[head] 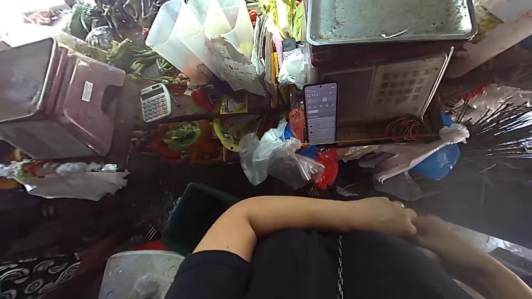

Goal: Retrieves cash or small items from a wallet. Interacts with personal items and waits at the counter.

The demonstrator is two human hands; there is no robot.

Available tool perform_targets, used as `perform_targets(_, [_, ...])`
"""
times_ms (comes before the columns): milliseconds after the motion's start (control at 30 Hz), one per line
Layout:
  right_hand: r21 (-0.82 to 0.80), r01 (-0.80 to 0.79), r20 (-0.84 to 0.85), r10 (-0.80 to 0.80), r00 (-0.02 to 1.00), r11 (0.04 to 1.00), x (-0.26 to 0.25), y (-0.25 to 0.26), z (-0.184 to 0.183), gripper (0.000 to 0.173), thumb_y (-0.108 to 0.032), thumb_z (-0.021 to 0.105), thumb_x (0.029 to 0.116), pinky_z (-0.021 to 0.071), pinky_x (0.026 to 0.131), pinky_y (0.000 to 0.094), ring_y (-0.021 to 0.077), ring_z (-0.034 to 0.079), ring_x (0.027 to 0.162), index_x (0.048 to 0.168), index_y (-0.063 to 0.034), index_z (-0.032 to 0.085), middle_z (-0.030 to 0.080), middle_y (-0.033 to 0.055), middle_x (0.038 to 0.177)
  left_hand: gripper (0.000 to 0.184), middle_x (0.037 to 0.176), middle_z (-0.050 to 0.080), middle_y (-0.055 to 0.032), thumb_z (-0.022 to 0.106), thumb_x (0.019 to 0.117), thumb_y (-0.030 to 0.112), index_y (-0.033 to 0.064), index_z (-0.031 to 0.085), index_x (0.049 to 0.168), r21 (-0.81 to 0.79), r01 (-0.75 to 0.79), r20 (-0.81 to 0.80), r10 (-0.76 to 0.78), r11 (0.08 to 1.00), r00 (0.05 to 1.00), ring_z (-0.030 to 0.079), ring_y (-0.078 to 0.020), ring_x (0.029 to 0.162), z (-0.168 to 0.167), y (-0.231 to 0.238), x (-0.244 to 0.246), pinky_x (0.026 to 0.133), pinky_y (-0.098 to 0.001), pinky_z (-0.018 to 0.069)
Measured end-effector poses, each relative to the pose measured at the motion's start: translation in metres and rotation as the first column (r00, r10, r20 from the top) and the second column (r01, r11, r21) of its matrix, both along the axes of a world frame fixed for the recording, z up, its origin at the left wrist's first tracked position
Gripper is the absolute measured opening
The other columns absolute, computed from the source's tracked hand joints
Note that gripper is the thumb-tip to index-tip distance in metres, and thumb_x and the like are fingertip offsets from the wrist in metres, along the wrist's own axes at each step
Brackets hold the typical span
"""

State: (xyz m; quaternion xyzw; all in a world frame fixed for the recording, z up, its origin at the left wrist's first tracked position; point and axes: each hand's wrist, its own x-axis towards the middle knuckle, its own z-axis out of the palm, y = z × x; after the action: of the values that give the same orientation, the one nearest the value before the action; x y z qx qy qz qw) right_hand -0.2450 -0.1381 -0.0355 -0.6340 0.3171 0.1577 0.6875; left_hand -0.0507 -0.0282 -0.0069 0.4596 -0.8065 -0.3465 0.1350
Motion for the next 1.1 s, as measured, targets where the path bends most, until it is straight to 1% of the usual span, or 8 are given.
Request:
perform_targets(100, [0.043, -0.050, 0.039, 0.049, 0.998, 0.998, 0.011, 0.007, 0.002, 0.019, -0.021, 0.080, 0.0789, 0.0602, 0.076, 0.0217, 0.0030, 0.072, 0.080, 0.096, -0.0167, 0.076, 0.077, -0.0056, 0.086, 0.021, 0.114, 0.067, -0.0264, 0.053, 0.1009, 0.001, -0.0062, 0.070, 0.110, -0.013, -0.055, 0.038, 0.055, 0.998, 0.998, 0.065, -0.0433, 0.110, 0.001, 0.015, 0.003, 0.087, -0.0565, 0.0524])
perform_targets(267, [-0.080, -0.154, 0.008, 0.155, 0.988, 0.985, 0.032, 0.023, 0.013, 0.016, -0.025, 0.079, 0.0758, 0.0571, 0.066, 0.0209, 0.0004, 0.068, 0.071, 0.090, -0.0190, 0.076, 0.074, -0.0083, 0.078, 0.023, 0.110, 0.067, -0.0292, 0.049, 0.1034, 0.000, -0.0100, 0.064, 0.117, 0.144, -0.060, 0.067, 0.051, 0.988, 0.996, 0.067, -0.0448, 0.106, 0.021, 0.039, 0.008, 0.087, -0.0564, 0.0539])
perform_targets(467, [-0.145, -0.238, -0.015, 0.239, 0.971, 0.960, 0.036, 0.033, 0.008, 0.016, -0.029, 0.077, 0.0792, 0.0554, 0.065, 0.0231, 0.0007, 0.066, 0.069, 0.089, -0.0176, 0.073, 0.070, -0.0090, 0.076, 0.025, 0.101, 0.069, -0.0279, 0.047, 0.1047, 0.003, -0.0110, 0.067, 0.106, 0.044, -0.012, 0.096, 0.008, 0.999, 0.995, 0.068, -0.0443, 0.101, 0.013, 0.058, 0.009, 0.084, -0.0567, 0.0534])
perform_targets(567, [-0.136, -0.235, -0.011, 0.236, 0.972, 0.962, 0.035, 0.040, 0.013, 0.013, -0.024, 0.074, 0.0832, 0.0561, 0.068, 0.0215, -0.0007, 0.066, 0.072, 0.094, -0.0165, 0.073, 0.072, -0.0094, 0.080, 0.025, 0.098, 0.071, -0.0249, 0.048, 0.1022, 0.000, -0.0095, 0.070, 0.101, -0.186, 0.061, 0.218, -0.019, 0.981, 0.976, 0.069, -0.0403, 0.100, 0.008, 0.064, 0.009, 0.085, -0.0533, 0.0515])
perform_targets(667, [-0.288, -0.305, -0.037, 0.308, 0.951, 0.908, 0.040, 0.049, 0.019, 0.011, -0.027, 0.073, 0.0811, 0.0523, 0.065, 0.0216, -0.0039, 0.062, 0.069, 0.087, -0.0180, 0.070, 0.067, -0.0119, 0.075, 0.023, 0.094, 0.073, -0.0172, 0.053, 0.0980, -0.001, -0.0017, 0.075, 0.096, -0.493, 0.107, 0.299, 0.053, 0.864, 0.953, 0.071, -0.0333, 0.097, -0.003, 0.069, 0.007, 0.079, -0.0481, 0.0516])
perform_targets(800, [-0.487, -0.414, -0.108, 0.417, 0.903, 0.769, 0.044, 0.053, 0.029, 0.017, -0.027, 0.077, 0.0779, 0.0528, 0.067, 0.0372, 0.0093, 0.065, 0.070, 0.082, -0.0115, 0.069, 0.066, -0.0014, 0.072, 0.023, 0.099, 0.075, -0.0109, 0.055, 0.0969, -0.002, 0.0035, 0.076, 0.102, -0.637, 0.146, 0.362, 0.126, 0.757, 0.924, 0.071, -0.0251, 0.094, -0.009, 0.072, 0.005, 0.074, -0.0416, 0.0514])
perform_targets(967, [-0.526, -0.534, -0.237, 0.489, 0.839, 0.662, 0.045, 0.055, 0.039, 0.019, -0.022, 0.082, 0.0780, 0.0523, 0.069, 0.0482, 0.0217, 0.067, 0.074, 0.085, -0.0080, 0.071, 0.068, 0.0066, 0.076, 0.028, 0.117, 0.073, -0.0099, 0.049, 0.1001, -0.002, 0.0026, 0.073, 0.113, -0.532, 0.089, 0.393, 0.153, 0.842, 0.907, 0.068, -0.0233, 0.110, 0.006, 0.082, 0.007, 0.087, -0.0395, 0.0487])
perform_targets(1100, [-0.412, -0.661, -0.369, 0.549, 0.750, 0.627, 0.049, 0.056, 0.048, 0.017, -0.016, 0.082, 0.0822, 0.0507, 0.071, 0.0506, 0.0271, 0.065, 0.076, 0.086, -0.0036, 0.072, 0.067, 0.0112, 0.078, 0.027, 0.116, 0.073, -0.0060, 0.051, 0.0982, -0.005, 0.0072, 0.075, 0.101, -0.523, 0.102, 0.403, 0.140, 0.846, 0.905, 0.065, -0.0215, 0.113, 0.015, 0.090, 0.017, 0.089, -0.0400, 0.0463])
